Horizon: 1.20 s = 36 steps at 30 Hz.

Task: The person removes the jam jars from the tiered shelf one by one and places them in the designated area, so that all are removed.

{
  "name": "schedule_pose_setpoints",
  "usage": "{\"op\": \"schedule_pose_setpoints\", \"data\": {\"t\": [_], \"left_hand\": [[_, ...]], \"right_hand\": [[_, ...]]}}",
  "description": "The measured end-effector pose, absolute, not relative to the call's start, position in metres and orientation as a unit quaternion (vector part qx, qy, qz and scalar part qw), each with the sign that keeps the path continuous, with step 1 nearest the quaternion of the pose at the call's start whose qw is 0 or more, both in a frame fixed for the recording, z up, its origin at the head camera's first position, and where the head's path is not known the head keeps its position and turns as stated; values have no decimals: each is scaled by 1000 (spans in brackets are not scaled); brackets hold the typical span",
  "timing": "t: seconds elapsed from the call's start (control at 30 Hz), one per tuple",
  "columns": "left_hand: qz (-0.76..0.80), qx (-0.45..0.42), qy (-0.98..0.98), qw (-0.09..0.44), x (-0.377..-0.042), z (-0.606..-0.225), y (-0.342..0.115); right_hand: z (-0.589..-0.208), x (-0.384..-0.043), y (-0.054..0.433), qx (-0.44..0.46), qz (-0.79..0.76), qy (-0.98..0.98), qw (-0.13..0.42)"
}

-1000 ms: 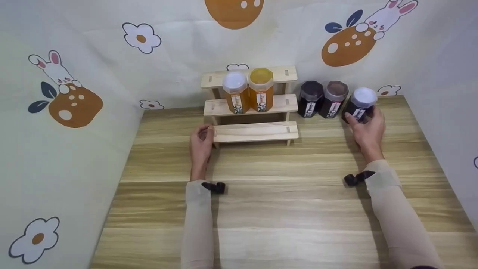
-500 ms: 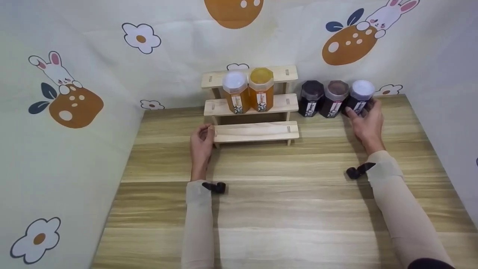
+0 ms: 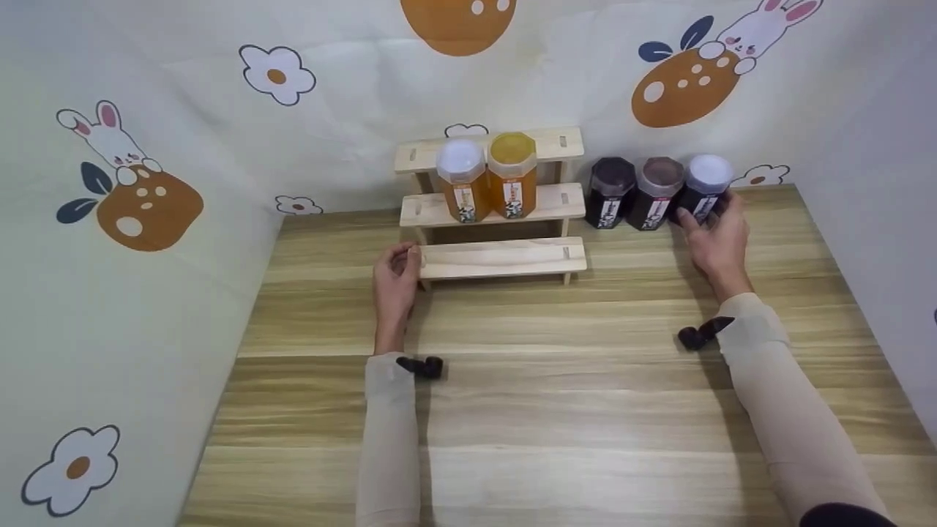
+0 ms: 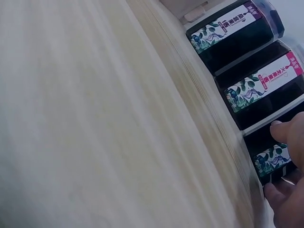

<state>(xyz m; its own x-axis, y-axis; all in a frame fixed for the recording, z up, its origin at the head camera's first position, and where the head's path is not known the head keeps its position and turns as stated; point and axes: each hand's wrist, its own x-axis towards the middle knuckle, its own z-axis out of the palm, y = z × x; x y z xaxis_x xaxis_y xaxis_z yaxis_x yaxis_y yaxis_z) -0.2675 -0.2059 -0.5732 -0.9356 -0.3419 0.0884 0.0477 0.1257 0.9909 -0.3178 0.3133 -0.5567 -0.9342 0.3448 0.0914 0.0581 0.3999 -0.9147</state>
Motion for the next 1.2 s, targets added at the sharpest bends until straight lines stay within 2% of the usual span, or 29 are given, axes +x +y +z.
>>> {"op": "schedule_pose_setpoints", "data": {"t": [0.5,0.83,1.2], "left_hand": [[-654,95,-735,150,-267,-573,-205],[-656,91,-734,151,-268,-574,-205],[-658,90,-732,152,-268,-576,-207]], "right_hand": [[-560,-318,314,-90,530,-829,153],[-558,-316,319,-95,529,-831,144],[-535,-303,298,-147,491,-825,238]]}}
